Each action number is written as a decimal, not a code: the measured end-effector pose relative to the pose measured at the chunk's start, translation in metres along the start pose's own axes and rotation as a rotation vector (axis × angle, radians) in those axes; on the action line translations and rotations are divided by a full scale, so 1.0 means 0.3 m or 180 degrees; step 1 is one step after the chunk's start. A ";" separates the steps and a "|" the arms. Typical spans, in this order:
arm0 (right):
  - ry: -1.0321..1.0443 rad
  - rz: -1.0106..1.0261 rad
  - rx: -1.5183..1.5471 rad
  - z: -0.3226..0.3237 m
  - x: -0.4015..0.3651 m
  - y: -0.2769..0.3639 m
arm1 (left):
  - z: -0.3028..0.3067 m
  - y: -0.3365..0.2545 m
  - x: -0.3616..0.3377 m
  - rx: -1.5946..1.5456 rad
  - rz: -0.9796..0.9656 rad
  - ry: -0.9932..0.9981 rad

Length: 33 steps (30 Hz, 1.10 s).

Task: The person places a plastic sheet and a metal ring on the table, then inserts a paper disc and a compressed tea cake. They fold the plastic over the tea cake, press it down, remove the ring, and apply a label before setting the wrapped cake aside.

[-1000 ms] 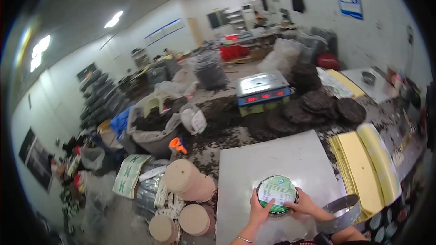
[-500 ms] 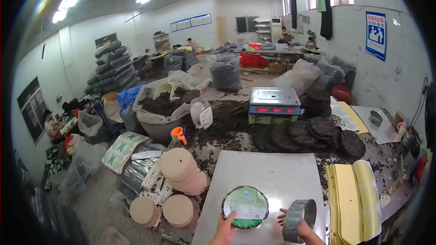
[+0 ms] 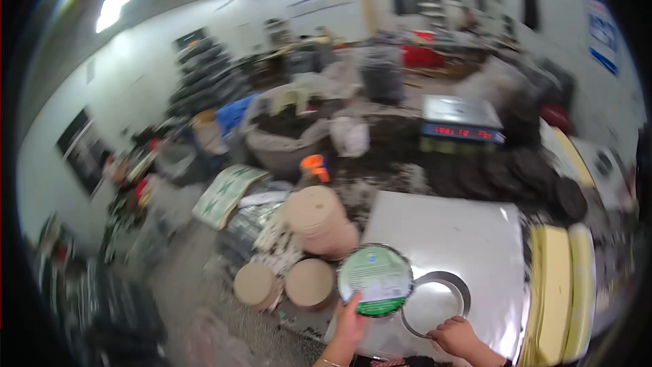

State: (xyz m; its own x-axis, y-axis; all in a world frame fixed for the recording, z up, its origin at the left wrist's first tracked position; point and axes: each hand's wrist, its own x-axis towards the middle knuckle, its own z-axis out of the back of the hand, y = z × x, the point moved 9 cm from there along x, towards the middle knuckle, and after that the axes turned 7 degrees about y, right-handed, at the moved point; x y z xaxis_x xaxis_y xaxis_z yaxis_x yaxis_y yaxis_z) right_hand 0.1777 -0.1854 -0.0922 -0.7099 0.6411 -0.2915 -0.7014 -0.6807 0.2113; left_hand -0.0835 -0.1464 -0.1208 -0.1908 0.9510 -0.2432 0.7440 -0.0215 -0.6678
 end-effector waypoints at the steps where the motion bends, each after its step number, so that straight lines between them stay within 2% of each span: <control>1: 0.0036 0.0278 -0.0172 0.006 0.051 0.013 | 0.010 -0.032 -0.013 -0.0127 -0.0262 -0.0152; 3: -0.1381 0.0218 -0.0081 0.122 0.084 -0.036 | -0.049 -0.031 -0.017 -0.0036 0.0010 0.0031; 4: -0.1125 -0.0144 -0.0617 0.139 0.084 -0.025 | -0.059 -0.057 -0.031 -0.0162 -0.0155 -0.0055; 5: -0.1098 -0.0006 -0.0725 0.129 0.105 -0.013 | -0.100 -0.050 -0.039 -0.0116 -0.0009 0.0084; 7: -0.2211 -0.0285 0.3007 0.130 0.055 -0.178 | -0.164 -0.028 -0.055 -0.0126 0.0143 0.0239; 8: -0.2100 -0.0020 0.4429 0.174 0.046 -0.158 | -0.189 -0.003 -0.072 -0.0014 0.0291 0.0339; 9: -0.1949 -0.0208 0.5279 0.097 0.043 -0.212 | -0.209 0.027 -0.089 0.0120 0.0466 0.0455; 11: -0.1673 -0.0122 0.6192 0.101 0.012 -0.214 | -0.244 0.087 -0.119 0.0212 0.0657 0.0619; 12: -0.1711 -0.0168 0.6193 0.134 -0.005 -0.202 | -0.271 0.112 -0.133 0.0637 0.0732 0.0809; 14: -0.1964 -0.0334 0.4024 0.263 -0.072 -0.151 | -0.296 0.165 -0.150 0.1111 0.0819 0.1085; 15: -0.1953 -0.0343 0.4053 0.265 -0.092 -0.149 | -0.291 0.188 -0.152 0.1126 0.0838 0.1066; 17: -0.1697 -0.0863 0.4971 0.206 -0.101 -0.191 | -0.339 0.181 -0.158 0.1640 0.0219 0.1726; 19: -0.1277 -0.1319 0.5252 0.153 -0.124 -0.223 | -0.353 0.172 -0.165 0.2754 -0.0351 0.1774; 20: -0.1152 -0.1451 0.5282 0.101 -0.142 -0.272 | -0.370 0.210 -0.187 0.2053 0.0180 0.1975; 21: -0.1040 -0.1202 0.5132 0.106 -0.154 -0.317 | -0.384 0.242 -0.208 0.1325 0.0691 0.2150; 22: -0.1022 -0.1418 0.4541 0.180 -0.204 -0.344 | -0.362 0.253 -0.204 0.1481 0.0820 0.2112; 23: -0.1293 -0.1869 0.3127 0.284 -0.306 -0.401 | -0.344 0.267 -0.202 0.1623 0.0958 0.2090; 24: -0.1735 -0.1784 0.2916 0.331 -0.424 -0.509 | -0.313 0.257 -0.186 0.2032 0.0824 0.1840; 25: -0.2492 -0.1694 0.2853 0.481 -0.580 -0.511 | -0.293 0.258 -0.174 0.2061 0.0828 0.1814; 26: -0.2472 -0.1684 0.2877 0.471 -0.571 -0.509 | -0.267 0.250 -0.155 0.2148 0.0666 0.1778; 28: -0.3335 -0.0564 0.3345 0.519 -0.609 -0.478 | -0.211 0.225 -0.135 0.2154 0.0239 0.1487; 29: -0.3755 0.0013 0.3510 0.540 -0.654 -0.465 | -0.193 0.231 -0.138 0.2118 0.0255 0.1508; 32: -0.4913 0.2096 0.3730 0.614 -0.763 -0.456 | -0.121 0.144 -0.138 0.2811 0.0042 0.0937; 33: -0.3956 -0.0220 0.2321 0.684 -0.465 -0.182 | -0.094 0.094 -0.158 0.3156 -0.0078 0.0680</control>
State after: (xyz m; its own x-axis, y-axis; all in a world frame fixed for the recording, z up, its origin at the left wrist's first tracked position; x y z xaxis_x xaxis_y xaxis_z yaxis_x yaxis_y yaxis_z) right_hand 0.3019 -0.1650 0.1282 -0.0018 0.8111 0.5849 -0.3418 -0.5502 0.7619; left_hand -0.0355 -0.1834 -0.1083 -0.0080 0.9878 -0.1556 -0.1440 -0.1551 -0.9774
